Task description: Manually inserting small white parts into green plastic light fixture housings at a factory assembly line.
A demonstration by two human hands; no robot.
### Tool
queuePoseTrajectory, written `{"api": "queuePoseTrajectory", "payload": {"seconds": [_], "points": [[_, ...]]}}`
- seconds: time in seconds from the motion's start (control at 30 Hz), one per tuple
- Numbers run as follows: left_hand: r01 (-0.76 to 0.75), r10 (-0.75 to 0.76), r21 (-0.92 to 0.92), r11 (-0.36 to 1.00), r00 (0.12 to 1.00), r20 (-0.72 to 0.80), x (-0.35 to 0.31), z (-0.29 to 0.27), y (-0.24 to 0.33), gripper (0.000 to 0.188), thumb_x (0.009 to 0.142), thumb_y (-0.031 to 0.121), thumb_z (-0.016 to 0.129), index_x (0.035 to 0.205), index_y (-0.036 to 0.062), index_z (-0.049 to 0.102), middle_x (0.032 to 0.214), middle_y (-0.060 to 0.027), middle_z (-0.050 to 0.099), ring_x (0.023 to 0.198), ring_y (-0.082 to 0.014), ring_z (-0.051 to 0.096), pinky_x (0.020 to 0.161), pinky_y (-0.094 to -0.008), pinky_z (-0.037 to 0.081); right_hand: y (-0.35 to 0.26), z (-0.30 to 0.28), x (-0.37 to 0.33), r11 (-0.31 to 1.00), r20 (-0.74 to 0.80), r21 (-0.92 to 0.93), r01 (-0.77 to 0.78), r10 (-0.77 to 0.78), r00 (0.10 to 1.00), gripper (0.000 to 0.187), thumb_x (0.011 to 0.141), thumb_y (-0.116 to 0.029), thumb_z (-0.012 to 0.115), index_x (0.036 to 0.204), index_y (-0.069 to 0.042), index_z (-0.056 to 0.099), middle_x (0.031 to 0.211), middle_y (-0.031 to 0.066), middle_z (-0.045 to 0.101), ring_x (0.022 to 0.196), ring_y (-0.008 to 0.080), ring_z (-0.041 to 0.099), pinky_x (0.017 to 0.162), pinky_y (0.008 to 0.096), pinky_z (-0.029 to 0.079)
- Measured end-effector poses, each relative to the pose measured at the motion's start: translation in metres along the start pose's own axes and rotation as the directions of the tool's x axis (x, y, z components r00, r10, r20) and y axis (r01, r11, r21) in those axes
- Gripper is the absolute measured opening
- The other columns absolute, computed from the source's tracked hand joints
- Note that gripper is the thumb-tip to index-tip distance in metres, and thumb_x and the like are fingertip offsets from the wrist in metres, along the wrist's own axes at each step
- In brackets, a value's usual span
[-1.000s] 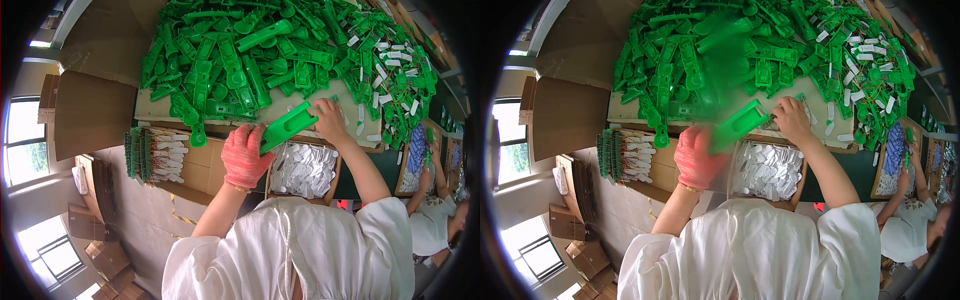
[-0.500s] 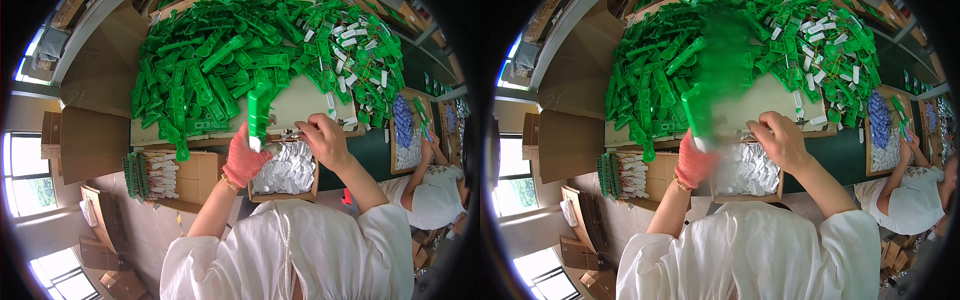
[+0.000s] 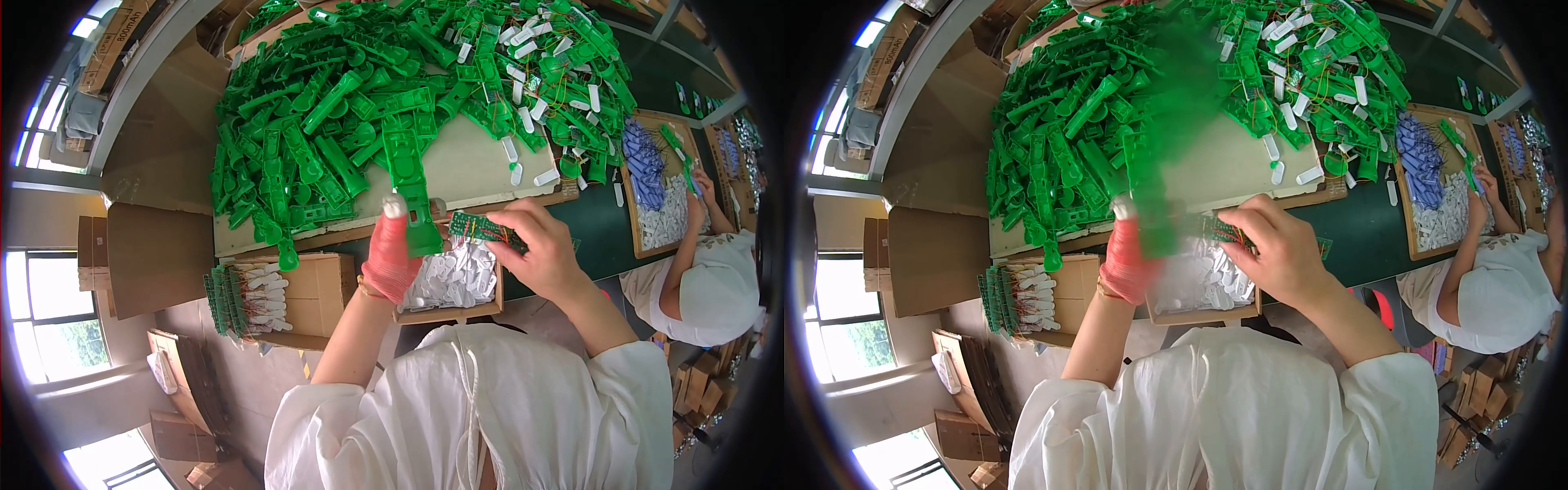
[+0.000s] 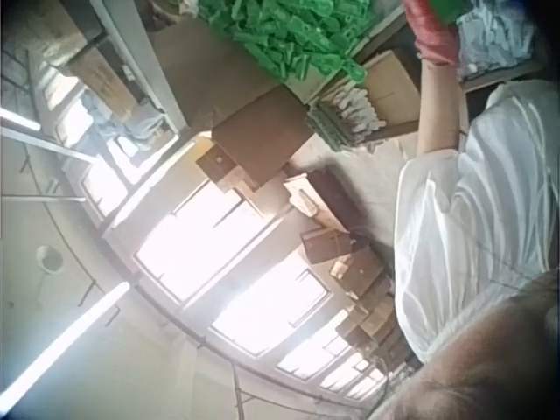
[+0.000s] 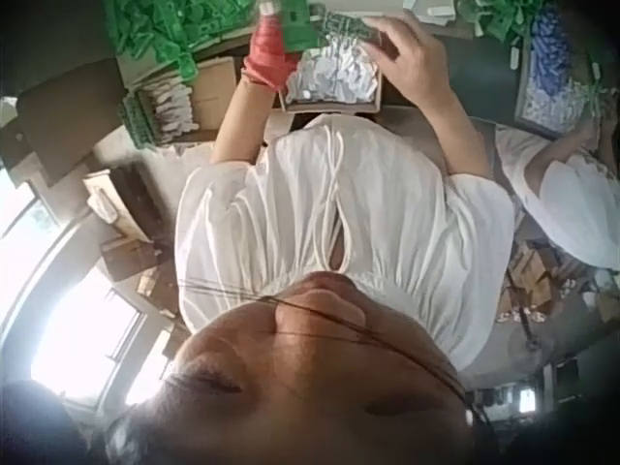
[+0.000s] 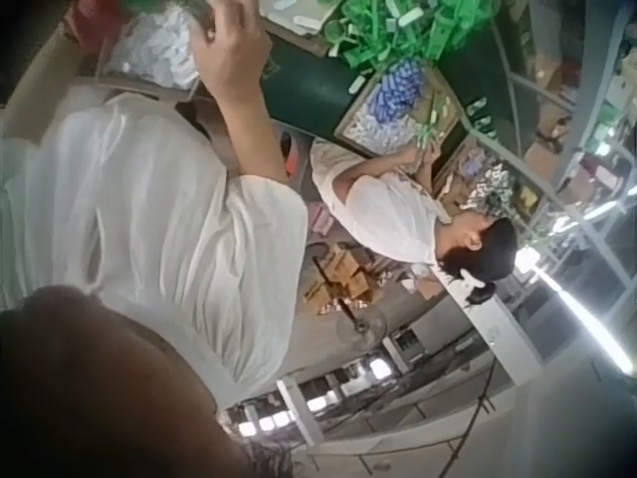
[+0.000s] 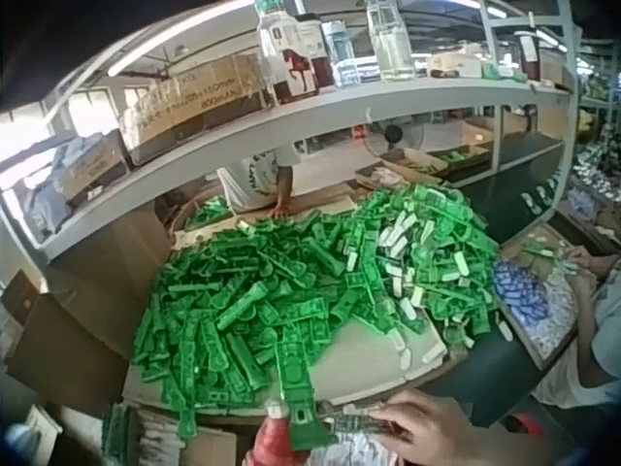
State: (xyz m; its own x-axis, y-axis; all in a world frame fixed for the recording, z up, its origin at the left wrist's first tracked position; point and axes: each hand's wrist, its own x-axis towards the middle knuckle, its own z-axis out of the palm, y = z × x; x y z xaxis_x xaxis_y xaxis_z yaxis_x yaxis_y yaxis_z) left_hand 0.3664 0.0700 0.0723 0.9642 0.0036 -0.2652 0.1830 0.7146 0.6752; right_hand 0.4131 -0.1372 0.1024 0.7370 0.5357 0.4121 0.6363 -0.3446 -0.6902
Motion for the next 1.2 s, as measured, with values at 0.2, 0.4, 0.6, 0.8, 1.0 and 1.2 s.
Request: {"api": "queuePoseTrajectory", "payload": {"seconds": [0.2,0.4,0.6,0.8,1.0,1.2], "points": [[-0.169,0.105,0.341,0.925,0.975,0.198,-0.003,0.012,-0.013,0.071,0.079,0.058,0.052,0.127,0.0072,0.039,0.103,-0.0073,0.056,0.092,-0.0206,0.056,0.081,-0.0354,0.046,-0.02,-0.011,0.0,0.991,0.03,-0.052,0.127,-0.125,0.992,0.038,0.06,-0.003,0.073,0.097,-0.003,0.06,0.083,0.0056,0.054,0.068,0.0184,0.056,0.055,0.0283,0.046],[-0.036,-0.012,0.224,0.974,0.978,0.21,-0.01,0.021,-0.017,0.063,0.084,0.06,0.041,0.12,0.0086,0.044,0.107,-0.0087,0.057,0.097,-0.0211,0.056,0.081,-0.0345,0.046,-0.027,-0.009,0.003,0.793,0.035,-0.503,0.343,-0.378,0.925,0.025,0.063,-0.009,0.057,0.087,0.0,0.057,0.08,0.0048,0.045,0.065,0.0148,0.048,0.053,0.0253,0.038],[-0.166,0.085,0.377,0.911,0.971,0.222,-0.008,0.022,-0.025,0.058,0.086,0.058,0.039,0.117,0.0096,0.046,0.106,-0.0072,0.057,0.094,-0.0188,0.057,0.078,-0.033,0.047,-0.038,-0.021,0.004,0.835,0.189,-0.472,0.284,-0.219,0.957,0.029,0.069,-0.005,0.06,0.096,0.003,0.059,0.086,0.0075,0.05,0.068,0.0202,0.052,0.053,0.0301,0.042],[-0.066,0.027,0.269,0.961,0.989,0.147,-0.007,0.035,-0.022,0.027,0.083,0.013,0.054,0.109,0.0043,0.051,0.094,-0.0052,0.058,0.081,-0.0144,0.053,0.068,-0.0276,0.045,-0.032,-0.027,0.013,0.856,0.197,-0.412,0.312,-0.251,0.948,0.017,0.061,-0.008,0.058,0.076,-0.001,0.054,0.08,0.0085,0.047,0.068,0.0188,0.051,0.056,0.0289,0.044],[-0.02,-0.004,0.346,0.938,0.998,0.068,-0.003,0.03,-0.033,0.064,0.088,0.058,0.03,0.112,0.0031,0.051,0.097,-0.0086,0.06,0.086,-0.0183,0.059,0.075,-0.03,0.048,-0.02,-0.004,-0.006,0.931,0.037,-0.335,0.143,-0.138,0.99,0.036,0.058,-0.004,0.071,0.092,0.001,0.059,0.081,0.0059,0.049,0.069,0.0198,0.055,0.055,0.0308,0.046],[-0.185,0.16,0.474,0.861,0.983,0.093,-0.004,0.033,-0.037,0.053,0.088,0.051,0.039,0.115,0.0051,0.046,0.1,-0.006,0.055,0.086,-0.0139,0.056,0.069,-0.0275,0.049,-0.003,0.001,-0.007,0.952,0.017,-0.272,0.141,-0.142,0.99,0.037,0.056,-0.002,0.071,0.091,-0.002,0.059,0.08,0.0044,0.049,0.068,0.0195,0.055,0.055,0.0304,0.046]]}}
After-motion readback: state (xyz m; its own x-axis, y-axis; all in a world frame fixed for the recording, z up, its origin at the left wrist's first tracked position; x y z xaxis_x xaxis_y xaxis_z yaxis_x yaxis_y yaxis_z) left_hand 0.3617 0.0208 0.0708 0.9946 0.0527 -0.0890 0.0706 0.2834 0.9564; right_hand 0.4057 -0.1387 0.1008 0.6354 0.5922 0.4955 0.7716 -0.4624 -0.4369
